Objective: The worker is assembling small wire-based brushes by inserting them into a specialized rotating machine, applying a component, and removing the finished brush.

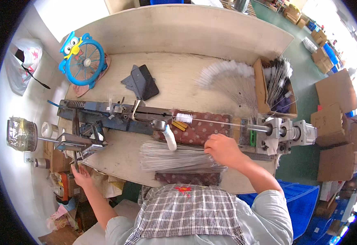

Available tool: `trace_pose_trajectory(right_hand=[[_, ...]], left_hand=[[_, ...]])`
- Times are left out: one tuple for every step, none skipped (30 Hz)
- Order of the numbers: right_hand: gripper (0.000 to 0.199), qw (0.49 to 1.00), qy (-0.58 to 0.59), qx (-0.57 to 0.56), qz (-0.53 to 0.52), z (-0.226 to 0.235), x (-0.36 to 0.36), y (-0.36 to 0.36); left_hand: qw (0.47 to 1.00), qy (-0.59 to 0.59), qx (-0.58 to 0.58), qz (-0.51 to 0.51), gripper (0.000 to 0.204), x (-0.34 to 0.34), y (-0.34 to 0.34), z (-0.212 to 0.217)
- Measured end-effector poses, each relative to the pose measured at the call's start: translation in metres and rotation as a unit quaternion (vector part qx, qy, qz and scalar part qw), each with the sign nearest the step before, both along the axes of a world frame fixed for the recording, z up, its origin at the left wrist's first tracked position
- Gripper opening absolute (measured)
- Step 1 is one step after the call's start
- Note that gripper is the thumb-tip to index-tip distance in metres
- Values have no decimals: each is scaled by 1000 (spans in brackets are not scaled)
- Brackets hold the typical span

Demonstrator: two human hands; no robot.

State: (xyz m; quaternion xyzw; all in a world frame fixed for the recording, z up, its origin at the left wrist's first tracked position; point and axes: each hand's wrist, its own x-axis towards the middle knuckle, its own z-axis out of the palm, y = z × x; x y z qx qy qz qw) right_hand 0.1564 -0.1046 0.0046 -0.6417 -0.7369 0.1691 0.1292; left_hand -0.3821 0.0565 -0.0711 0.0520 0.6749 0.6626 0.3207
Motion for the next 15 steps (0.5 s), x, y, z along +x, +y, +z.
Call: trace_pose_trajectory(right_hand=[[9, 999, -24, 22, 23, 5, 1, 0], [9, 999, -27, 19, 22, 8, 1, -2], [8, 1000, -27, -4, -6, 10, 1, -3], [8, 999, -26, -26, -35, 11, 2, -5], [8, 999, -28, -30, -35, 11, 3, -5], [8, 999, -19, -26, -43, 12, 4, -7], [8, 998, -10, -23, -52, 13, 4, -9], [8, 998, -12, -26, -52, 15, 5, -10], [8, 997, 5, -12, -77, 18, 5, -10], [8, 994, 23, 3, -102, 20, 6, -9], [8, 994, 23, 2, -103, 20, 8, -10], [8, 995, 28, 7, -96, 20, 9, -11], [8, 995, 31, 13, -94, 20, 11, -13], [8, 995, 31, 14, -96, 20, 13, -15], [8, 996, 21, 14, -84, 20, 15, -18]], left_hand=[[998, -39, 43, -13, 39, -12, 2, -10], [993, -80, 85, -27, 39, -16, 3, -18], [993, -84, 80, -28, 39, 4, -2, -15], [997, -40, 59, -41, 37, 44, -13, -2], [998, 5, 40, -51, 35, 72, -22, 7], [998, 3, 36, -50, 35, 84, -25, 6], [994, -55, 77, -61, 32, 94, -27, 2], [984, -112, 117, -71, 29, 103, -30, -5], [977, -144, 110, -116, 27, 109, -33, -17], [966, -175, 103, -160, 24, 116, -37, -26], [955, -184, 89, -217, 24, 136, -41, -22], [940, -192, 75, -272, 24, 163, -45, -16], [917, -235, 86, -312, 26, 190, -49, -9], [890, -275, 98, -350, 28, 217, -54, 2], [871, -264, 98, -402, 30, 245, -60, 21]])
